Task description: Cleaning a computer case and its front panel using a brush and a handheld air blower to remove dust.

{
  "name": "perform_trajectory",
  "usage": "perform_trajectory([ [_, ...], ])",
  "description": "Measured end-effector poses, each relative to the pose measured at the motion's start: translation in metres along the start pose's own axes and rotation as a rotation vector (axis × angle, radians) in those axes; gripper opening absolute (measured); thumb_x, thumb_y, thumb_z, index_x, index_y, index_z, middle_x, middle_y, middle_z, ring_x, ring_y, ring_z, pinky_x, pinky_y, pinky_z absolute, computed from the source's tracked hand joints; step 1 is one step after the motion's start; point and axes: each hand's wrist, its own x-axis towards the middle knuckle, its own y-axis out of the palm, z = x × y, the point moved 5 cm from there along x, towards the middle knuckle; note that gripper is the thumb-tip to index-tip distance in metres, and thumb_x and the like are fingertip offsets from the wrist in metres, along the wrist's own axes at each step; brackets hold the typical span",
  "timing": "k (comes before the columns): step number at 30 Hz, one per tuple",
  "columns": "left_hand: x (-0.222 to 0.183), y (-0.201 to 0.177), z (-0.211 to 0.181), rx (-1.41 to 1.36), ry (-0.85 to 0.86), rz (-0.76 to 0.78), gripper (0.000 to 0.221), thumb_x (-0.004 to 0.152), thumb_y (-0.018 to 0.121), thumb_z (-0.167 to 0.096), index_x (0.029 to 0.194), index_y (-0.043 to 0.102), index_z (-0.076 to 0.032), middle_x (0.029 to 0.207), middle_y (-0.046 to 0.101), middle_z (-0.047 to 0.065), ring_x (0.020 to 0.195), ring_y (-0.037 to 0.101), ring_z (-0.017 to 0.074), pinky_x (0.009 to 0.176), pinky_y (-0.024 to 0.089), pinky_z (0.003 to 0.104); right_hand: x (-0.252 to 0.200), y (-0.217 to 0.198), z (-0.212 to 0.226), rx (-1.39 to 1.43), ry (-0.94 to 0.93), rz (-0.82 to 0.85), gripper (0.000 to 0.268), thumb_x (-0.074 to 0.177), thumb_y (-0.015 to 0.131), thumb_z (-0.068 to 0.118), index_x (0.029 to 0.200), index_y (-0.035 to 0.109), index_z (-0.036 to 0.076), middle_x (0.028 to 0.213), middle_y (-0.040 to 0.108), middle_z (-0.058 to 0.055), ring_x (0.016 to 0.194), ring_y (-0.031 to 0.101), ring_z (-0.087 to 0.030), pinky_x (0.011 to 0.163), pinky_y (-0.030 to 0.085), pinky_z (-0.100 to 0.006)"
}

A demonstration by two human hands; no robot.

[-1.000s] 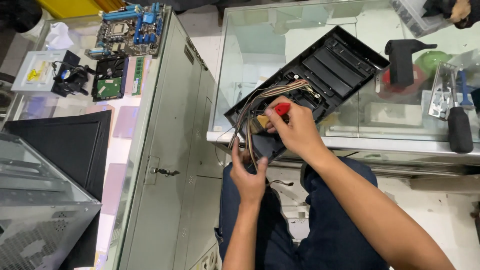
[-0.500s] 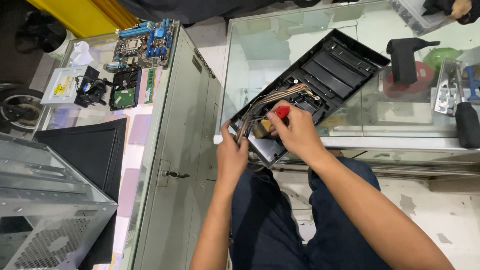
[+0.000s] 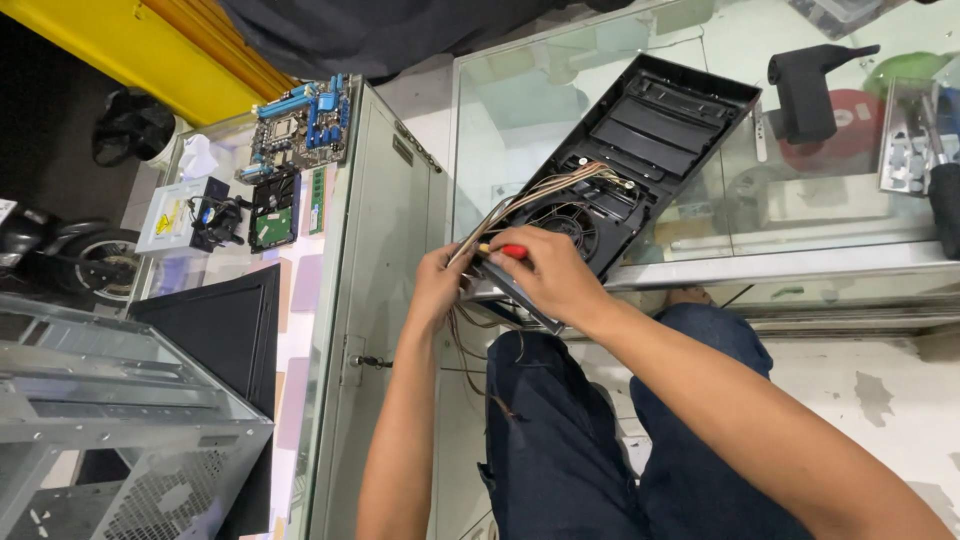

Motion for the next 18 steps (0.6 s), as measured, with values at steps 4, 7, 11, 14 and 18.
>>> perform_trajectory([
  [4,0.003,0.003,0.010,-0.056,-0.022,-0.012,0.016,0.097,0.065,-0.015,0.100,0.076,-0.004,0.077,0.071,0.015,0.055,0.069,0.0187,0.041,0.047,0.021,0.007,0.000,0.000,-0.011,0.052,0.090,0.013,0.097,0.065,0.013,0.106,0.072,0.007,0.090,0.075,-0.021,0.094,0.072,-0.045,0.081,0.057,-0.049],
  [7,0.010,0.007,0.026,-0.171,-0.113,-0.027,0.024,0.101,0.058,-0.012,0.111,0.069,0.006,0.083,0.070,0.020,0.070,0.076,0.0252,0.054,0.062,0.029,0.014,-0.017,-0.005,-0.014,0.174,0.221,0.011,0.094,0.065,0.022,0.095,0.071,0.014,0.071,0.076,-0.012,0.079,0.075,-0.037,0.074,0.056,-0.043],
  [11,0.005,0.011,0.008,-0.138,-0.063,-0.123,0.030,0.105,0.054,-0.013,0.117,0.067,0.011,0.094,0.070,0.029,0.084,0.077,0.0337,0.069,0.067,0.042,0.016,-0.028,-0.018,0.011,0.208,0.114,0.011,0.096,0.064,0.023,0.096,0.072,0.015,0.065,0.073,-0.010,0.069,0.074,-0.028,0.067,0.056,-0.036],
  [14,0.001,0.017,-0.008,-0.087,-0.040,-0.168,0.030,0.106,0.052,-0.013,0.116,0.068,0.009,0.099,0.069,0.029,0.088,0.076,0.0354,0.072,0.067,0.043,0.017,-0.017,-0.013,-0.061,0.115,0.120,0.013,0.098,0.064,0.026,0.103,0.072,0.017,0.075,0.076,-0.012,0.083,0.075,-0.036,0.075,0.056,-0.042],
  [18,-0.015,0.017,-0.025,-0.079,-0.061,-0.204,0.031,0.107,0.050,-0.015,0.118,0.068,0.007,0.105,0.070,0.029,0.092,0.076,0.0368,0.078,0.066,0.044,0.019,-0.027,-0.001,-0.003,0.326,0.368,0.024,0.095,0.067,0.029,0.077,0.067,0.013,0.055,0.072,-0.006,0.059,0.074,-0.022,0.065,0.057,-0.030],
])
